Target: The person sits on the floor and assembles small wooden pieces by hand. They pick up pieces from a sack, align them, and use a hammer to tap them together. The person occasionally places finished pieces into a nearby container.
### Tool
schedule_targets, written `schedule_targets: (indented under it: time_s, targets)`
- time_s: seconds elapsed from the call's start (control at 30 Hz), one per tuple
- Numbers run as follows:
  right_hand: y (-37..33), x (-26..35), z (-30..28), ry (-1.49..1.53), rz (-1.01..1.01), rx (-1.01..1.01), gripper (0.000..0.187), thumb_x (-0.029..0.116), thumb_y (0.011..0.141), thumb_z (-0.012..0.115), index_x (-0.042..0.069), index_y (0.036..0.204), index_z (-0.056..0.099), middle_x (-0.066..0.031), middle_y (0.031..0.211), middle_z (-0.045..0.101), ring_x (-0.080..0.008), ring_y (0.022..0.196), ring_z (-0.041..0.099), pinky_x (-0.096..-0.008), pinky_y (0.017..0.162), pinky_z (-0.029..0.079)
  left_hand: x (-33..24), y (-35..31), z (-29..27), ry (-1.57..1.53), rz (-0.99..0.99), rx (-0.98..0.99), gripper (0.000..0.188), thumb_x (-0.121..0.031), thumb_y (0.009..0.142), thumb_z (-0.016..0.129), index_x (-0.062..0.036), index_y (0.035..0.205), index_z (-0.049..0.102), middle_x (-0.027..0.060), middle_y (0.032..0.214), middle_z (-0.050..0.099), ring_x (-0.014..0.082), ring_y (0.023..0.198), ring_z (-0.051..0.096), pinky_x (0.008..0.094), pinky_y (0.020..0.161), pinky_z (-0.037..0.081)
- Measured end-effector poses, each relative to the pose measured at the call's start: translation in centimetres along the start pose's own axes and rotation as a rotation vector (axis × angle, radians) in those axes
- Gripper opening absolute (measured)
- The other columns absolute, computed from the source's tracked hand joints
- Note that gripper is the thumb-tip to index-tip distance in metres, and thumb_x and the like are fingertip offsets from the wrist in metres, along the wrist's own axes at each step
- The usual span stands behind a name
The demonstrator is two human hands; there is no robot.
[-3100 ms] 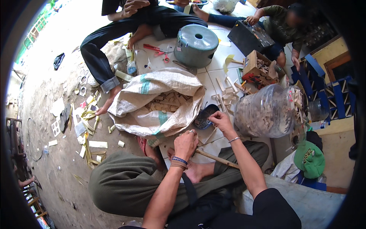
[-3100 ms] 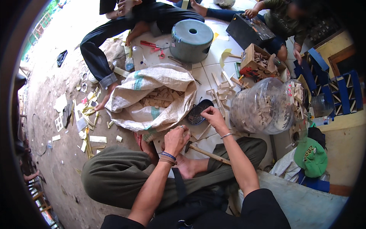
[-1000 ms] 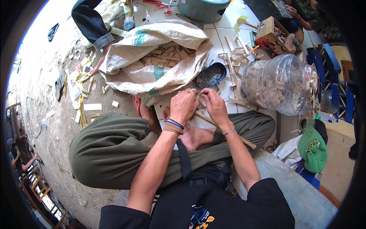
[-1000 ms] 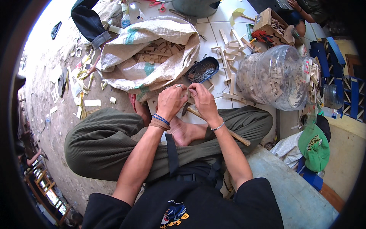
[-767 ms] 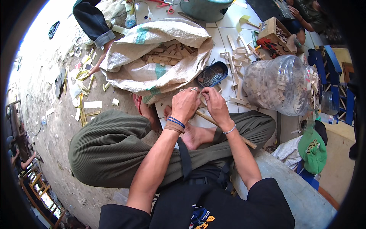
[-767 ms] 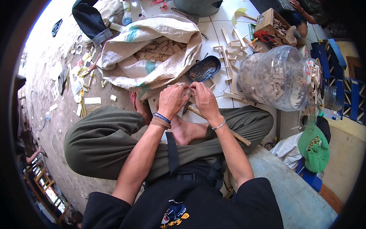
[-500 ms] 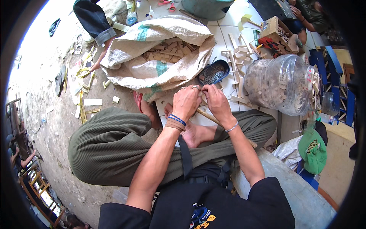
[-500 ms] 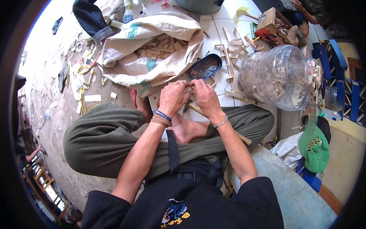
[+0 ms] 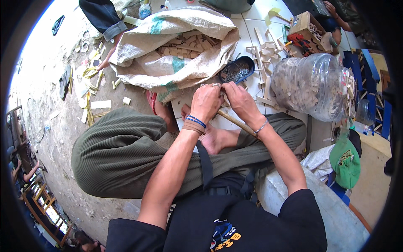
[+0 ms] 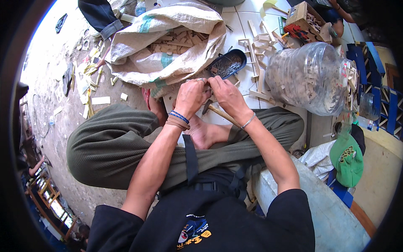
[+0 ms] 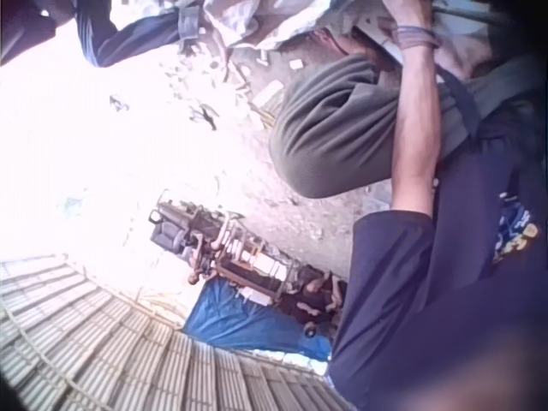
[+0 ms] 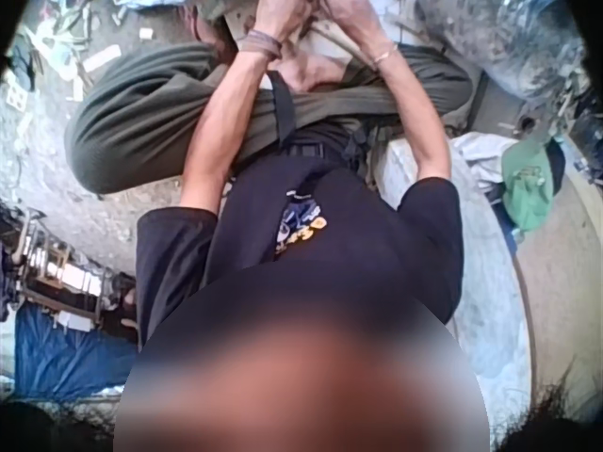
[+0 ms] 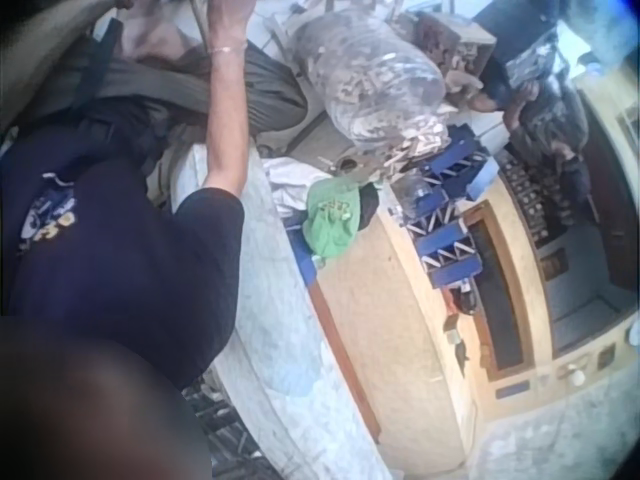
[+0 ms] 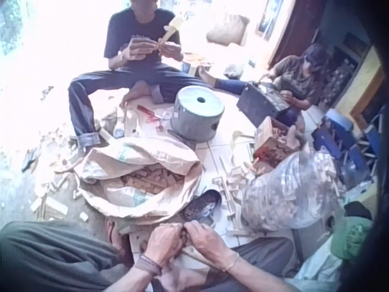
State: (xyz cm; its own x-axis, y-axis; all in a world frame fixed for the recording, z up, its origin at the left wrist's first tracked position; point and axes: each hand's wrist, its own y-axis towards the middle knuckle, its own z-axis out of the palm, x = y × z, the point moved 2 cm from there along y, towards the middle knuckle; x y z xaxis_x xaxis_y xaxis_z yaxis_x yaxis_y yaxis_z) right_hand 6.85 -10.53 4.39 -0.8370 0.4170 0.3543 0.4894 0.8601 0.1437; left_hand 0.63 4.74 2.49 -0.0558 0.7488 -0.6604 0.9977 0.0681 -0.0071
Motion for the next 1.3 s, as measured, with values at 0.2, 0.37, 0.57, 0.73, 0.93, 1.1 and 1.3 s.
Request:
schedule_targets:
  time_s: [0.2,0.37,0.57,0.73,0.93,1.1,1.3]
  targets:
    - [-0.5,-0.1,0.7,0.110,0.094,-0.016,0.034,-0.002,0.091,0.055,0.002,0.125,0.052,-0.0181,0.112,0.060,-0.0373,0.101,0.064,-0.0439,0.089,0.055,0.0,-0.1,-0.3,-0.045,0.023,-0.041,0.022,-0.019,0.085,0.076,-0.0028,0.098,0.072,0.0208,0.092,0.074,0.0392,0.093,0.073,0.0499,0.084,0.058]
    - [-0.9,-0.6,1.5,0.154,0.035,-0.083,0.033,-0.001,0.093,0.054,0.003,0.126,0.052,-0.0184,0.111,0.060,-0.0373,0.099,0.065,-0.0438,0.086,0.055,0.4,0.0,0.1,-0.005,0.032,-0.017,0.026,-0.024,0.086,0.077,-0.0036,0.102,0.073,0.0190,0.092,0.075,0.0388,0.093,0.073,0.0502,0.085,0.057]
    - [-1.0,-0.5,1.5,0.163,0.097,-0.068,0.031,0.002,0.096,0.052,0.004,0.127,0.052,-0.0170,0.111,0.059,-0.0373,0.100,0.063,-0.0441,0.086,0.054,0.4,-0.1,0.0,-0.029,0.074,-0.022,0.028,-0.024,0.086,0.077,-0.0031,0.105,0.073,0.0190,0.097,0.076,0.0392,0.095,0.073,0.0490,0.086,0.057]
    - [-1.0,0.2,1.2,0.128,0.097,-0.085,0.026,0.004,0.096,0.053,0.004,0.122,0.054,-0.0150,0.109,0.060,-0.0338,0.104,0.063,-0.0407,0.090,0.052,0.0,0.2,-0.5,-0.060,-0.013,0.043,0.031,-0.021,0.085,0.077,-0.0038,0.110,0.074,0.0203,0.099,0.076,0.0397,0.097,0.073,0.0488,0.087,0.057]
    - [-1.3,0.5,1.4,0.180,0.158,-0.109,0.028,0.004,0.097,0.053,0.004,0.124,0.053,-0.0159,0.112,0.061,-0.0347,0.105,0.064,-0.0430,0.088,0.053,0.0,0.1,-0.7,-0.084,0.003,0.014,0.030,-0.021,0.085,0.076,-0.0047,0.110,0.075,0.0207,0.097,0.076,0.0397,0.094,0.073,0.0482,0.086,0.057]
    - [-1.7,0.3,1.6,0.348,0.259,-0.146,0.026,0.005,0.102,0.057,0.002,0.128,0.056,-0.0189,0.114,0.064,-0.0391,0.107,0.066,-0.0454,0.090,0.055,0.1,-0.1,-0.6,-0.095,-0.036,0.013,0.033,-0.024,0.087,0.077,-0.0047,0.113,0.075,0.0208,0.099,0.076,0.0397,0.096,0.073,0.0484,0.087,0.057]
    - [-2.9,1.8,1.8,0.545,0.487,-0.394,0.018,0.013,0.107,0.059,0.003,0.122,0.063,-0.0175,0.111,0.068,-0.0406,0.099,0.070,-0.0466,0.082,0.057,0.2,0.0,-0.5,-0.080,-0.021,-0.009,0.033,-0.024,0.087,0.078,-0.0055,0.114,0.076,0.0201,0.101,0.077,0.0390,0.098,0.074,0.0476,0.088,0.057]
